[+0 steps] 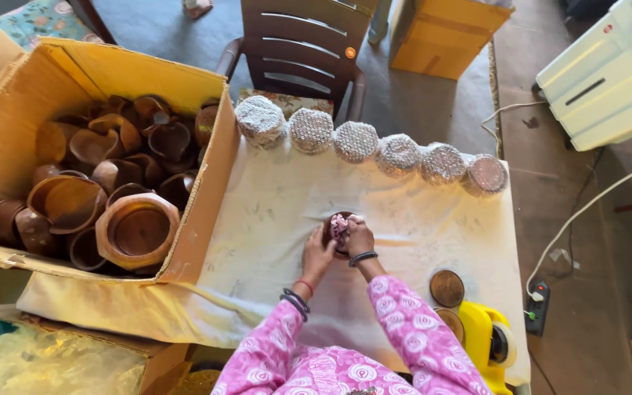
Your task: Cleaning and wiping small clay pots before packaging.
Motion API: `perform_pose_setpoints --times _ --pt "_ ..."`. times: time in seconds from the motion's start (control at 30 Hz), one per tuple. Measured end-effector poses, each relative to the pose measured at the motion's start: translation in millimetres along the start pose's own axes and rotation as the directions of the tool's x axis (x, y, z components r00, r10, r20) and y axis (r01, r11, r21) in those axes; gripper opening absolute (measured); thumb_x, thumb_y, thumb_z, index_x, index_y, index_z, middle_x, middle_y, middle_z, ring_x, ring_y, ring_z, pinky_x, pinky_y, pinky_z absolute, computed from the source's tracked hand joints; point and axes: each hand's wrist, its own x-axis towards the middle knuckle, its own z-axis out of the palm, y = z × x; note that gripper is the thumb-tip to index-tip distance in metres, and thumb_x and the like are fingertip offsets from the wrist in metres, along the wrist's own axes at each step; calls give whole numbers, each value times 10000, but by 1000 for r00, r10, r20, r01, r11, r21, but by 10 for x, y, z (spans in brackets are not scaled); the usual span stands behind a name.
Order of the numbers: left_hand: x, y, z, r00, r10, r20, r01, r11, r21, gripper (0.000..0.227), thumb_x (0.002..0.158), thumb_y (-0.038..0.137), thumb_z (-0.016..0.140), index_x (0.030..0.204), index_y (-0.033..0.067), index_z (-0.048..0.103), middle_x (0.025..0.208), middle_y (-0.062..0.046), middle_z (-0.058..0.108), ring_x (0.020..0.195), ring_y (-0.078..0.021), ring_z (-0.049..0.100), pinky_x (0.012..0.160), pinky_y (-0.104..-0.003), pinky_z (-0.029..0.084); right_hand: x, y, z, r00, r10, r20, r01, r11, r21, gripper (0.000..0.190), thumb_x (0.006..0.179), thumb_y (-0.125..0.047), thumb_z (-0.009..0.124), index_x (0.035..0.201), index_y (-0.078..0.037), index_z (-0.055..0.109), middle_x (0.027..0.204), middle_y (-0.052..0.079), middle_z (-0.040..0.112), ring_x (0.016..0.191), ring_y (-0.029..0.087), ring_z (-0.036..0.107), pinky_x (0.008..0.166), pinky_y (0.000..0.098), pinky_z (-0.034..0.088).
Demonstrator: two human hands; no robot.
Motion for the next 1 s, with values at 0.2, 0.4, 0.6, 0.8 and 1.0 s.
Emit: perform_pose_setpoints --times 0.2,0.4,0.6,0.8,1.0 --pt "127 92 -133 981 -154 117 156 988 -8 377 986 200 565 1349 145 649 1272 -98 694 1140 -331 635 995 -443 502 -66 -191 -115 999 21 35 -19 997 -75 439 832 -349 767 1131 -46 660 930 234 709 881 424 668 755 502 556" --pt "742 87 -335 930 -116 350 84 991 104 308 993 226 568 1277 230 686 1215 -80 719 1087 -322 658 893 -466 540 102 242 44 886 -212 414 339 903 -263 144 916 -261 680 960 -144 750 969 148 737 959 323 709 833 464 577" --pt "523 -165 -48 962 -220 159 231 971 -56 425 951 287 643 1343 125 625 1207 -152 674 1068 -357 647 905 -457 536 47 -346 -753 951 -161 262 177 983 -37 318 802 -188 729 1110 -120 697 1380 179 552 1078 362 646 870 463 556" --pt "-127 258 -200 942 -317 113 326 943 -69 627 902 419 720 1375 54 530 1294 -181 571 1141 -391 614 911 -479 532 -198 -235 -824 987 -158 31 153 980 131 641 796 -70 691 1417 -176 572 1449 150 528 1310 366 536 1091 439 483" --pt "-97 464 -224 881 -397 257 396 916 58 691 873 475 720 1415 107 501 1373 -153 523 1161 -381 621 916 -486 544 54 -405 -1119 691 -704 163 722 681 -120 672 703 -74 702 1348 -253 645 1460 90 533 1367 341 460 1052 473 462"
